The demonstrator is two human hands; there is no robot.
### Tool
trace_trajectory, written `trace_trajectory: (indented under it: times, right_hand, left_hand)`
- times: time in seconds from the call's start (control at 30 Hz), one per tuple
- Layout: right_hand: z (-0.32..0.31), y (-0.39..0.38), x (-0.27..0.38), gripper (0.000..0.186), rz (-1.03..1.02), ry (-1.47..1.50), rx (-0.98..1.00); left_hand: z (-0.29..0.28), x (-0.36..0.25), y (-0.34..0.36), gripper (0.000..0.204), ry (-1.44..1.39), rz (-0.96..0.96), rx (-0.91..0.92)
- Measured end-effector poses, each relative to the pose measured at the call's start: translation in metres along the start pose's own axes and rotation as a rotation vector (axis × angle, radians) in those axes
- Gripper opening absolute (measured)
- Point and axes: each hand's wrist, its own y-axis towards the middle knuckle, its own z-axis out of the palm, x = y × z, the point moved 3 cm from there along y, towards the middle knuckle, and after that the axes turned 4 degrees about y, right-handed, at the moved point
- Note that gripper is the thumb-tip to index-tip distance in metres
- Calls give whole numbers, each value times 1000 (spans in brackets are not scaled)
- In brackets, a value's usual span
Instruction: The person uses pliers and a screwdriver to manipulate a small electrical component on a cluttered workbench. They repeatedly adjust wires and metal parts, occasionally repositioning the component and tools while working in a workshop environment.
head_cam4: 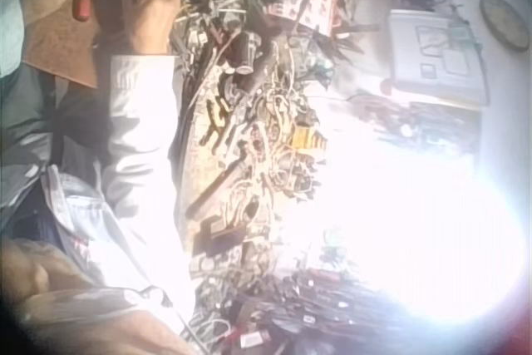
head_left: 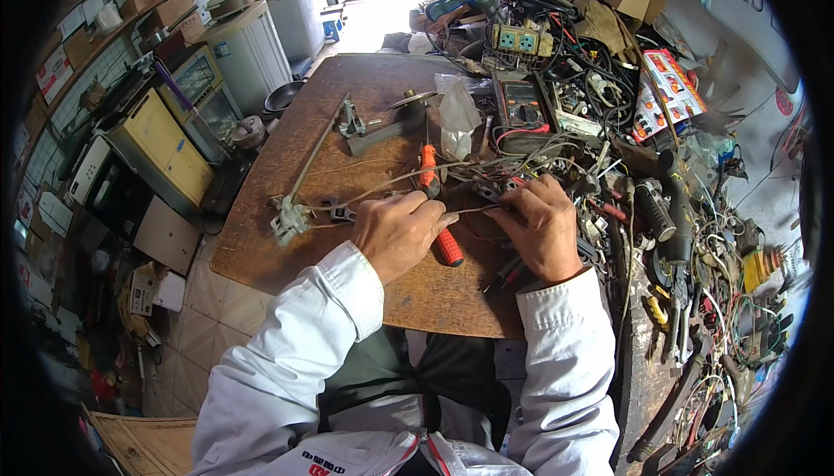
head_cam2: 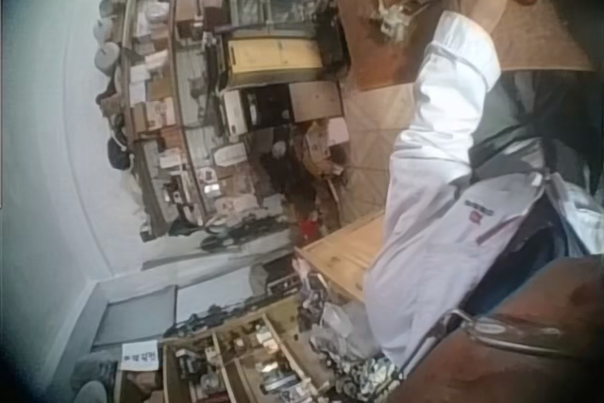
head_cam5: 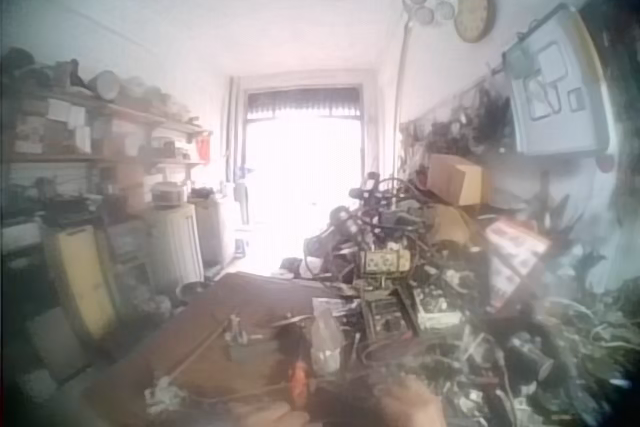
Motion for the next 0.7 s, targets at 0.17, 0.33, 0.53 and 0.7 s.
trace_trajectory:
  times: [0.17,0.33,0.53,0.7]
  right_hand:
    - [0,-2,5,22,-8,-12,-6]
    - [0,-3,3,19,-4,28,50]
    - [-4,1,6,16,115,122,140]
    - [0,-4,0,15,262,253,208]
  left_hand:
    - [-3,2,0,18,-26,-34,11]
    - [-1,2,-1,18,-18,50,-2]
    - [0,2,-5,14,36,152,-18]
    - [-1,0,-5,13,27,147,-45]
